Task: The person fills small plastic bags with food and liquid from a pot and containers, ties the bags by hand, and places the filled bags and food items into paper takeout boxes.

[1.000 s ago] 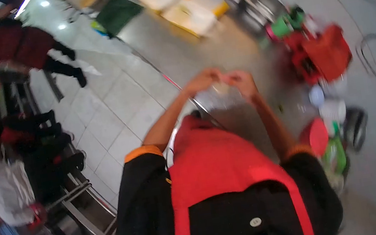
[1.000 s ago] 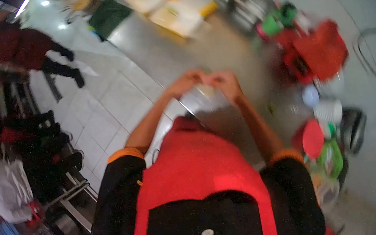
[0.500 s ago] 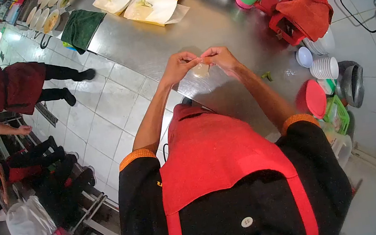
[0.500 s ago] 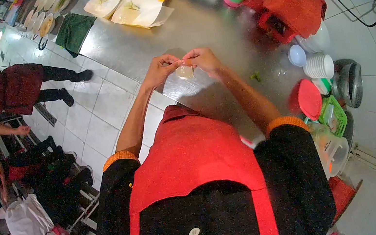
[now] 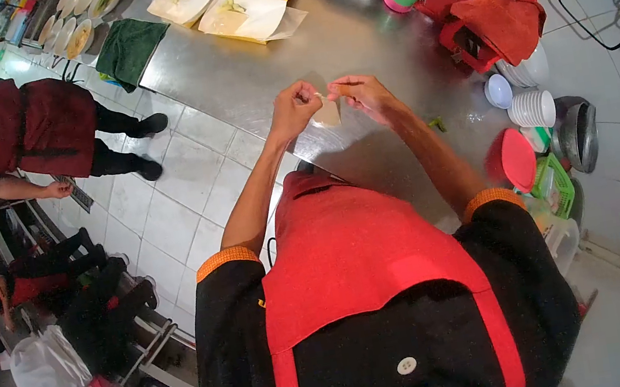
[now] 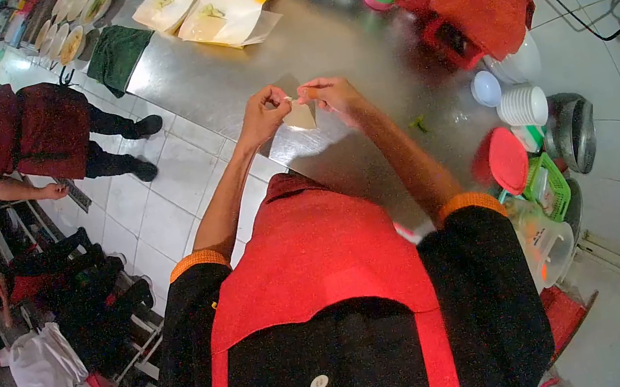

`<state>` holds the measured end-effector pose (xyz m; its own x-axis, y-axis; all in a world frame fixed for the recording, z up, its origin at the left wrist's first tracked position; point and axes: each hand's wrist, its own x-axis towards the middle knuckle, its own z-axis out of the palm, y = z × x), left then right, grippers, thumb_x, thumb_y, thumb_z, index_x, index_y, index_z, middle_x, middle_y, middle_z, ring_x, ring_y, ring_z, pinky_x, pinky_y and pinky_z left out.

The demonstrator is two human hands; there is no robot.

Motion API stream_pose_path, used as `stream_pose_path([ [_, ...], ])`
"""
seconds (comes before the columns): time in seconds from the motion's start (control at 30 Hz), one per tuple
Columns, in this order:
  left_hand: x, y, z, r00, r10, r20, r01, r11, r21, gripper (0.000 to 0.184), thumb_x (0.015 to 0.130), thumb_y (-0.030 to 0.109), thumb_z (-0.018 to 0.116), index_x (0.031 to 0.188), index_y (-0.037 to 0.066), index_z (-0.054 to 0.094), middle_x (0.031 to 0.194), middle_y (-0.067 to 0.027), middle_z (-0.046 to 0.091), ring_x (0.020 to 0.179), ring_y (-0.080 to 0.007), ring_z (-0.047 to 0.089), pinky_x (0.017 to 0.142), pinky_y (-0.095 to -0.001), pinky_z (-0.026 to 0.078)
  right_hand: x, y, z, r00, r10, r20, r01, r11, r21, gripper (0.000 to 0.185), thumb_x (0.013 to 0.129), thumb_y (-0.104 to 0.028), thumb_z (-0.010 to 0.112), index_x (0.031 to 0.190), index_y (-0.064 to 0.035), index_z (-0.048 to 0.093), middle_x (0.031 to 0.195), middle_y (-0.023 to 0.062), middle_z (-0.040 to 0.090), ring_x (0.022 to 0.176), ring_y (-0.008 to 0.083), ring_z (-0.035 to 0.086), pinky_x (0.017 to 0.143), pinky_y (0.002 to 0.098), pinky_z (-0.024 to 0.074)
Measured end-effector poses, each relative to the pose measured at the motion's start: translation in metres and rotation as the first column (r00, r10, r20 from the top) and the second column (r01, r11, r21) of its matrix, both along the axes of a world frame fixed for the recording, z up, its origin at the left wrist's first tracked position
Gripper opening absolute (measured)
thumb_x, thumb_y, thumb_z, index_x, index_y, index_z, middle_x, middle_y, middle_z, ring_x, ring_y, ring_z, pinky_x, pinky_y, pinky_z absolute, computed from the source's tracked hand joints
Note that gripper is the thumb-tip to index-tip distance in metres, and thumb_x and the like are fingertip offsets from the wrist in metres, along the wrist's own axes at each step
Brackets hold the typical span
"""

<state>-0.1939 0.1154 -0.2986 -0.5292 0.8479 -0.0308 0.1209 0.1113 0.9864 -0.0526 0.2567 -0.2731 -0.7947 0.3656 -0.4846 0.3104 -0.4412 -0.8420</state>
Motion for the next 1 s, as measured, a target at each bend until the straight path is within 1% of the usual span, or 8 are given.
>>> stream_pose_path([
  [0.03, 0.001, 0.001, -0.002, 1.0, 0.0, -0.001, 0.0, 1.0, 0.001, 0.009, 0.074, 0.01, 0.065, 0.078, 0.003, 0.061, 0.065, 0.004, 0.053, 0.062, -0.0039, 0.047, 0.056, -0.0205, 0.039, 0.001, -0.002, 0.0, 1.0, 0.0, -0.001, 0.0, 1.0, 0.001, 0.022, 0.081, -0.015, 0.067, 0.097, 0.0005, 0.067, 0.086, 0.0034, 0.067, 0.075, 0.0089, 0.056, 0.069, 0.024, 0.044],
  [0.1, 0.002, 0.002, -0.006, 0.999, 0.038, -0.017, -0.037, 0.997, 0.066, 0.01, 0.073, 0.01, 0.064, 0.078, 0.003, 0.061, 0.064, 0.0042, 0.051, 0.061, -0.0035, 0.045, 0.056, -0.0206, 0.038, 0.003, -0.011, -0.001, 0.995, 0.048, -0.086, 0.006, 0.845, 0.535, 0.021, 0.082, -0.019, 0.066, 0.096, -0.0026, 0.069, 0.083, 0.0018, 0.067, 0.072, 0.0077, 0.055, 0.067, 0.0235, 0.0442],
  [0.2, 0.004, 0.001, -0.005, 1.0, 0.023, 0.003, -0.023, 0.996, 0.087, 0.01, 0.074, 0.01, 0.065, 0.078, 0.002, 0.061, 0.063, 0.0038, 0.053, 0.061, -0.0036, 0.046, 0.055, -0.0211, 0.038, 0.0, -0.024, 0.002, 0.999, 0.045, 0.03, -0.054, 0.776, 0.629, 0.02, 0.084, -0.021, 0.066, 0.097, -0.0057, 0.07, 0.082, 0.0012, 0.067, 0.069, 0.008, 0.055, 0.064, 0.0241, 0.0444],
  [0.5, 0.003, -0.001, 0.016, 0.982, 0.055, -0.18, -0.044, 0.997, 0.066, 0.012, 0.075, 0.014, 0.068, 0.076, 0.003, 0.063, 0.061, 0.0006, 0.057, 0.06, -0.0068, 0.049, 0.06, -0.0246, 0.04, -0.011, -0.041, -0.018, 0.961, -0.16, -0.224, 0.247, 0.862, 0.443, 0.019, 0.081, -0.014, 0.069, 0.094, -0.0004, 0.068, 0.077, 0.003, 0.066, 0.07, 0.0082, 0.057, 0.064, 0.0233, 0.0457],
  [0.63, 0.001, -0.005, 0.021, 0.963, 0.035, -0.267, -0.031, 0.999, 0.02, 0.01, 0.076, 0.013, 0.066, 0.079, 0.003, 0.066, 0.066, -0.0016, 0.063, 0.063, -0.0085, 0.053, 0.061, -0.0271, 0.042, -0.009, -0.041, -0.011, 0.979, -0.134, -0.152, 0.193, 0.854, 0.484, 0.019, 0.082, -0.014, 0.069, 0.094, -0.0004, 0.068, 0.077, 0.0023, 0.066, 0.069, 0.0072, 0.056, 0.063, 0.0227, 0.0455],
  [0.7, -0.001, -0.01, 0.03, 0.986, -0.074, -0.148, 0.073, 0.997, -0.017, 0.01, 0.081, 0.004, 0.06, 0.085, 0.0, 0.068, 0.073, -0.0001, 0.062, 0.07, -0.0069, 0.052, 0.062, -0.0224, 0.043, -0.008, -0.045, 0.005, 0.989, -0.117, -0.087, 0.146, 0.785, 0.602, 0.016, 0.082, -0.014, 0.068, 0.092, -0.0005, 0.068, 0.076, 0.0015, 0.066, 0.068, 0.0059, 0.055, 0.062, 0.0217, 0.0451],
  [0.9, -0.014, -0.015, 0.022, 0.98, -0.184, 0.071, 0.186, 0.982, -0.016, 0.012, 0.082, 0.005, 0.062, 0.089, -0.002, 0.068, 0.081, -0.0027, 0.066, 0.076, -0.0082, 0.056, 0.069, -0.0231, 0.045, -0.007, -0.049, 0.0, 0.983, -0.145, -0.11, 0.182, 0.729, 0.66, 0.011, 0.081, -0.012, 0.067, 0.087, -0.0026, 0.069, 0.059, -0.0043, 0.054, 0.055, 0.0034, 0.044, 0.048, 0.0222, 0.0361],
  [1.0, -0.018, -0.01, 0.028, 0.961, -0.199, 0.193, 0.205, 0.979, -0.01, 0.013, 0.079, 0.008, 0.065, 0.089, 0.002, 0.07, 0.077, -0.0038, 0.067, 0.07, -0.0089, 0.056, 0.063, -0.024, 0.045, -0.008, -0.051, 0.007, 0.983, -0.151, -0.103, 0.18, 0.694, 0.698, 0.012, 0.08, -0.014, 0.067, 0.086, -0.0033, 0.069, 0.054, -0.0053, 0.047, 0.05, 0.0033, 0.038, 0.044, 0.0235, 0.031],
])
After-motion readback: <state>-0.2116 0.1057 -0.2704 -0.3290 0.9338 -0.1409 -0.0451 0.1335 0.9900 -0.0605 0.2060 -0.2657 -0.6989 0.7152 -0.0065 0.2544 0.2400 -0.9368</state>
